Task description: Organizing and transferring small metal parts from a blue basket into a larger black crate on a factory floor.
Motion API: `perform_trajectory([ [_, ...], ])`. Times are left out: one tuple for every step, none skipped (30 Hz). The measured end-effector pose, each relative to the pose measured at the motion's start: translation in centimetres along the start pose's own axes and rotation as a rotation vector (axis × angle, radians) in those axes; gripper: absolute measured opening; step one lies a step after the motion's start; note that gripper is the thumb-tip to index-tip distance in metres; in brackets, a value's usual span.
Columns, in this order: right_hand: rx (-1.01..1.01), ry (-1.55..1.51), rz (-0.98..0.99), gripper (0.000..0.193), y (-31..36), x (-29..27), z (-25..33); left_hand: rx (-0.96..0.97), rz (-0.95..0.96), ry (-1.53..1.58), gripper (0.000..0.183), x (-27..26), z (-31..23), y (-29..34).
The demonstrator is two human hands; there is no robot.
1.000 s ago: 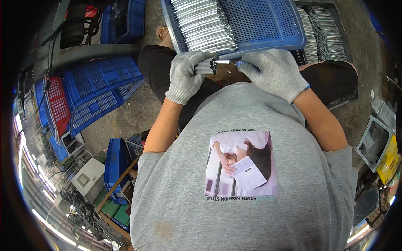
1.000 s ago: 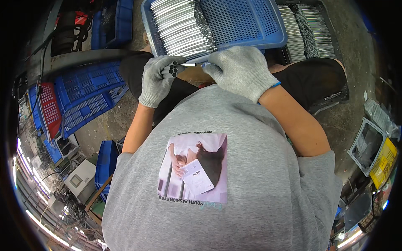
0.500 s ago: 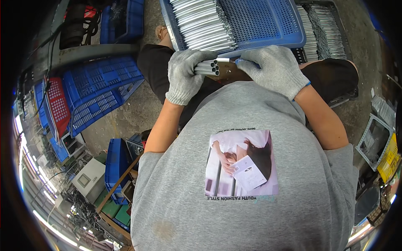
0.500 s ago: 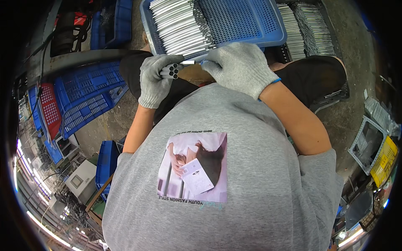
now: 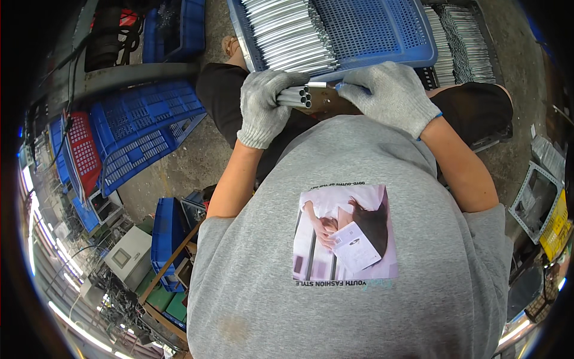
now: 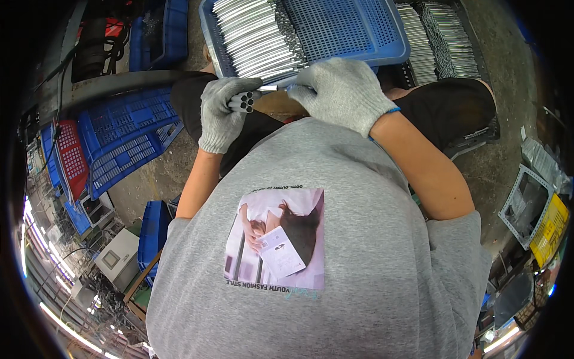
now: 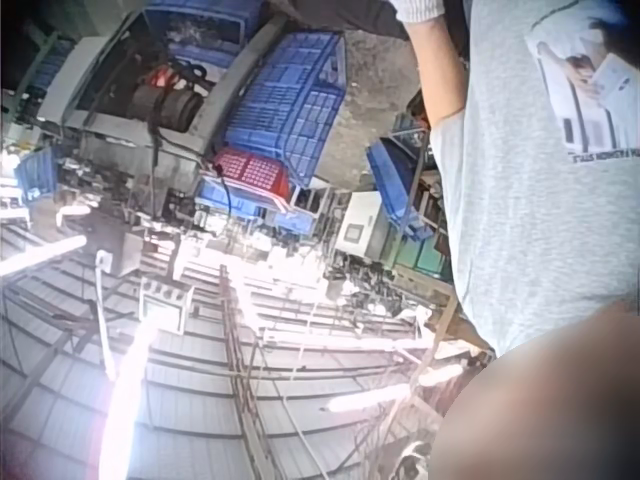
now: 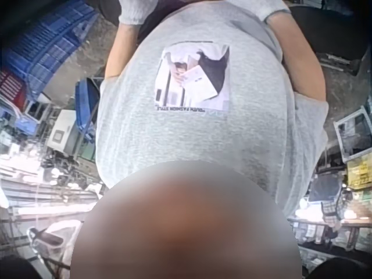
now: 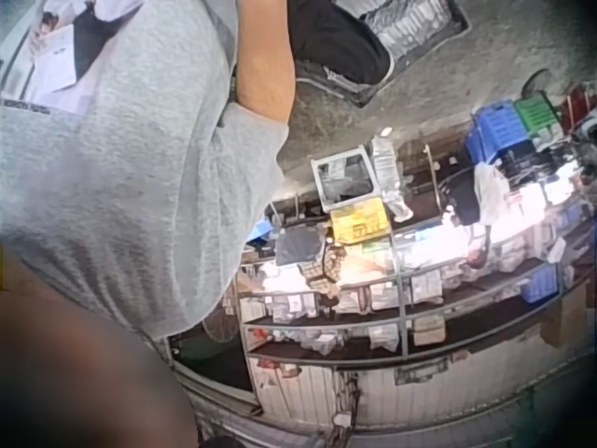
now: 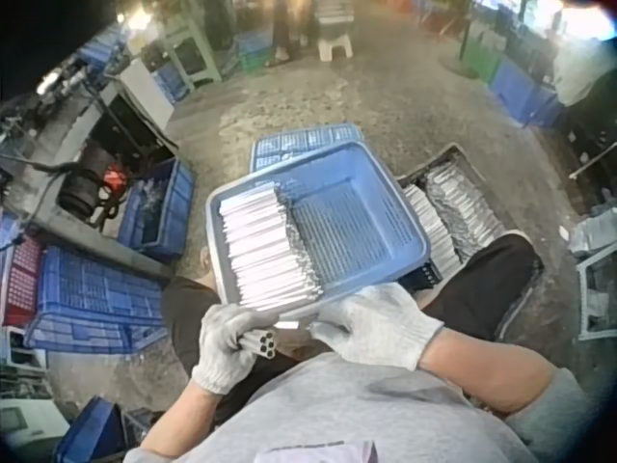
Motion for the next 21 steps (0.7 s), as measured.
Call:
perform_trajectory([
  [-0.023,0.001,0.010,0.023,0.0,0.1,0.1,-0.004,-0.004,-0.001,0.025,0.1,0.2,0.1],
  [-0.045,0.001,0.021,0.025,0.1,0.2,0.1,-0.007,-0.008,-0.002,0.026,0.2,0.3,0.1],
  [-0.044,0.002,0.020,0.025,0.0,0.3,0.0,-0.006,-0.007,-0.001,0.026,0.3,0.4,0.0],
  [-0.035,-0.033,-0.014,0.025,-0.1,0.4,-0.1,-0.011,-0.005,0.005,0.026,0.3,0.4,-0.1],
  [-0.027,-0.067,-0.048,0.026,-0.2,0.5,-0.3,-0.015,-0.002,0.010,0.026,0.3,0.5,-0.2],
  [-0.019,-0.101,-0.083,0.026,-0.3,0.7,-0.5,-0.019,0.000,0.015,0.026,0.4,0.6,-0.4],
  [-0.011,-0.135,-0.118,0.026,-0.5,0.8,-0.7,-0.023,0.001,0.021,0.026,0.4,0.8,-0.6],
  [-0.017,-0.134,-0.119,0.026,-0.7,1.0,-0.8,-0.023,-0.003,0.017,0.026,0.5,1.0,-0.7],
  [0.008,-0.106,-0.134,0.026,-0.8,1.1,-1.0,-0.053,-0.011,-0.025,0.027,0.8,1.6,-0.9],
  [0.035,-0.076,-0.150,0.026,-0.9,1.3,-1.3,-0.080,-0.019,-0.065,0.027,1.3,2.3,-1.1],
  [0.062,-0.046,-0.167,0.026,-1.0,1.4,-1.6,-0.107,-0.027,-0.105,0.028,1.8,3.0,-1.3],
  [0.091,-0.016,-0.185,0.026,-1.0,1.5,-1.8,-0.133,-0.035,-0.144,0.028,2.4,3.8,-1.5],
  [0.087,-0.013,-0.189,0.026,-1.0,1.8,-2.0,-0.131,-0.040,-0.145,0.028,3.0,4.5,-1.7],
  [0.077,0.000,-0.196,0.025,-0.9,2.1,-2.2,-0.170,-0.014,-0.207,0.030,3.8,5.4,-1.8],
  [0.068,0.013,-0.203,0.025,-0.7,2.4,-2.3,-0.211,0.013,-0.266,0.031,4.6,6.0,-2.1],
  [0.060,0.026,-0.210,0.025,-0.5,2.6,-2.3,-0.251,0.040,-0.326,0.032,5.2,6.5,-2.3],
  [0.051,0.039,-0.216,0.025,-0.3,2.6,-2.3,-0.291,0.068,-0.386,0.034,5.7,7.2,-2.3],
  [0.054,0.040,-0.220,0.025,-0.2,2.5,-2.3,-0.286,0.069,-0.384,0.034,5.7,7.1,-2.6],
  [0.056,0.037,-0.221,0.025,-0.1,2.4,-2.3,-0.275,0.081,-0.408,0.034,5.7,7.1,-2.9],
  [0.057,0.033,-0.222,0.024,0.0,2.3,-2.3,-0.263,0.094,-0.432,0.035,5.7,7.1,-3.2],
  [0.057,0.029,-0.222,0.024,0.1,2.2,-2.3,-0.253,0.106,-0.456,0.037,5.7,7.1,-3.4],
])
Point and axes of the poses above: each hand's wrist, its own y-axis away from the middle knuckle, its own x-axis out of the palm, z = x × y, the point moved 2 cm from there along -y, towards the middle knuckle, and after that the axes turned 5 degrees about z, right-handed, at the moved point
